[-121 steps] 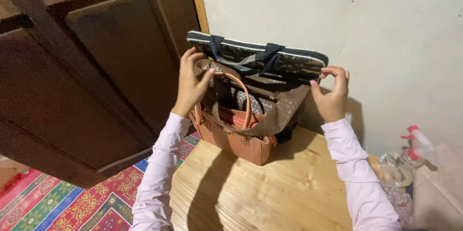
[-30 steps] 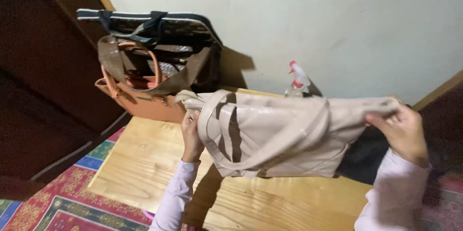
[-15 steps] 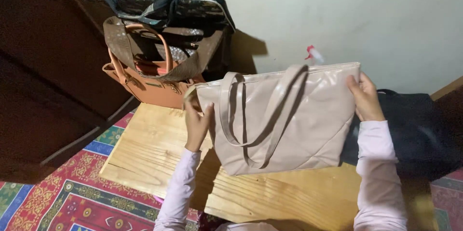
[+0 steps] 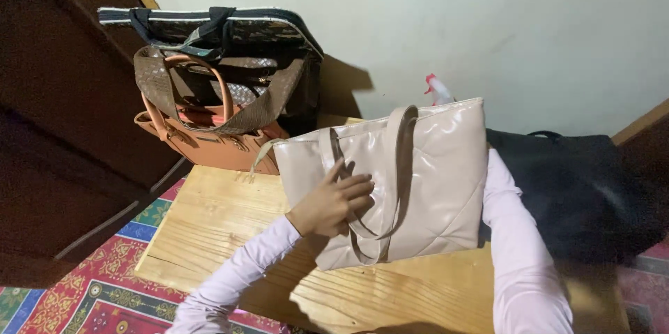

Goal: The person cleans a light-colored handbag on a wooden table. They spray the bag with a liquid from a spray bottle and wipe it with a checkered cloth, turning the bag to clean multiple sides.

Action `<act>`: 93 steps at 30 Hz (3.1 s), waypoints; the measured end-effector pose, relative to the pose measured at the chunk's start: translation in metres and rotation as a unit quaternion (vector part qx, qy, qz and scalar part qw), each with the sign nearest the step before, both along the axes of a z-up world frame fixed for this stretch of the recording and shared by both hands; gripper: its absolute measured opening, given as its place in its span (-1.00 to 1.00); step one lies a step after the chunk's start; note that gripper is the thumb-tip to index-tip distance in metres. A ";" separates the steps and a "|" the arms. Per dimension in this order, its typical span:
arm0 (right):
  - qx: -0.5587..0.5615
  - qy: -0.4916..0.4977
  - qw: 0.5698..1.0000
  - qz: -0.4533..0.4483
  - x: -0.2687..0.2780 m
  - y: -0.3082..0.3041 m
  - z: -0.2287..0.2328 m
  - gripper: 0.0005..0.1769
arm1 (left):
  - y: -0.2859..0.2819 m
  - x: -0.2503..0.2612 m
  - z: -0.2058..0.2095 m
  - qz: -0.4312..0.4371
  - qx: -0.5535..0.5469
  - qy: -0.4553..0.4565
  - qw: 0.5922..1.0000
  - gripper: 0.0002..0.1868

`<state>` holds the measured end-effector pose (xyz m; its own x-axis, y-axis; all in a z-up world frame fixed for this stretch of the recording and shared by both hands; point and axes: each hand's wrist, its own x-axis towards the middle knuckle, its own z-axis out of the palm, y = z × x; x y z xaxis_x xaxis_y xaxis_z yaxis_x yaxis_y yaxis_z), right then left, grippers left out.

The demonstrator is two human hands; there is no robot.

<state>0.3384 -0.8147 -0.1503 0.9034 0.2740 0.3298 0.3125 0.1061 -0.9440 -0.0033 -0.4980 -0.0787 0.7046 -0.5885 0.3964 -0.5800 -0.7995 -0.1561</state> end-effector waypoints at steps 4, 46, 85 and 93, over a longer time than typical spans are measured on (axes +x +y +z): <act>-0.048 -0.049 0.997 -0.043 0.030 0.015 -0.022 -0.54 | 0.011 -0.001 -0.020 -0.035 -0.013 -0.002 0.999 -0.43; 0.157 0.165 0.933 0.280 -0.130 -0.081 0.027 -0.19 | 0.002 -0.064 -0.073 0.271 -0.526 0.134 0.795 0.18; -0.126 0.013 0.991 0.038 -0.316 0.100 0.025 -0.28 | 0.035 0.060 -0.209 0.425 -0.749 0.076 0.502 -0.47; -0.132 0.007 0.991 -0.031 -0.306 0.088 0.014 -0.64 | 0.044 0.082 -0.241 0.425 -0.789 0.086 0.435 -0.49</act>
<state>0.0321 -0.7267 -0.1364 0.9255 0.2923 0.2409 0.2969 -0.1648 -0.9406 0.0785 -0.4535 -0.3195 0.5010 0.8232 -0.2671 0.1357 0.2301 0.9637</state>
